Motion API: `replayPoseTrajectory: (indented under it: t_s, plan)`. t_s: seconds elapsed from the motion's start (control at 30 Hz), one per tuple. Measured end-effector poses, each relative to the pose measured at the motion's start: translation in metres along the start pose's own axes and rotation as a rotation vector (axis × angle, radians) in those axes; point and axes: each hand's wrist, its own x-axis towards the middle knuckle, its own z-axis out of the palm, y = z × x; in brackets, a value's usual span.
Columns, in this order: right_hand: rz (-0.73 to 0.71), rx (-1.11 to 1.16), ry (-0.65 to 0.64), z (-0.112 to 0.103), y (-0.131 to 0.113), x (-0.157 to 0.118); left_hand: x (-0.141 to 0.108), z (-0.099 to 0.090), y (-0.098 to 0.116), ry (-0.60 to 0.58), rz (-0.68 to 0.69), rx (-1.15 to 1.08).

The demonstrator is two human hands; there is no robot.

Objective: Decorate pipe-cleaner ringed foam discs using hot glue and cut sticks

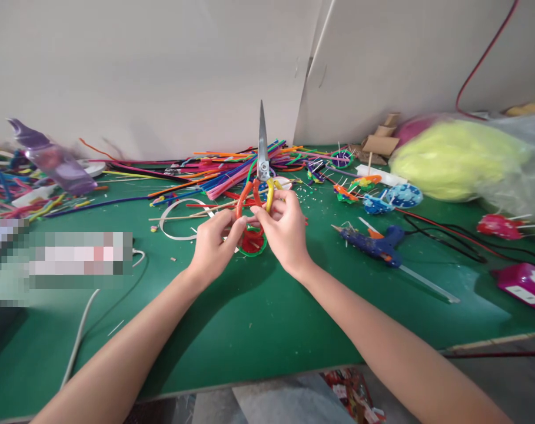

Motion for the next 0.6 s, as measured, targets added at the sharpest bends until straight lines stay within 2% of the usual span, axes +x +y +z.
replayPoseTrajectory:
  t_s: [0.2, 0.33, 0.47, 0.6]
  plan:
    - [0.072, -0.001, 0.029, -0.006, -0.004, 0.007, -0.001, -0.006, -0.005, 0.011, 0.247, 0.218]
    - [-0.02, -0.132, 0.01, -0.009, 0.001, 0.007, -0.003, -0.002, -0.009, 0.004, 0.291, 0.311]
    - [-0.113, -0.244, 0.006, -0.007, 0.005, 0.004, -0.001, 0.001, -0.012, 0.057, 0.283, 0.42]
    - [-0.093, -0.209, 0.006, -0.006, 0.002, 0.003, 0.0, 0.002, -0.012, 0.056, 0.313, 0.414]
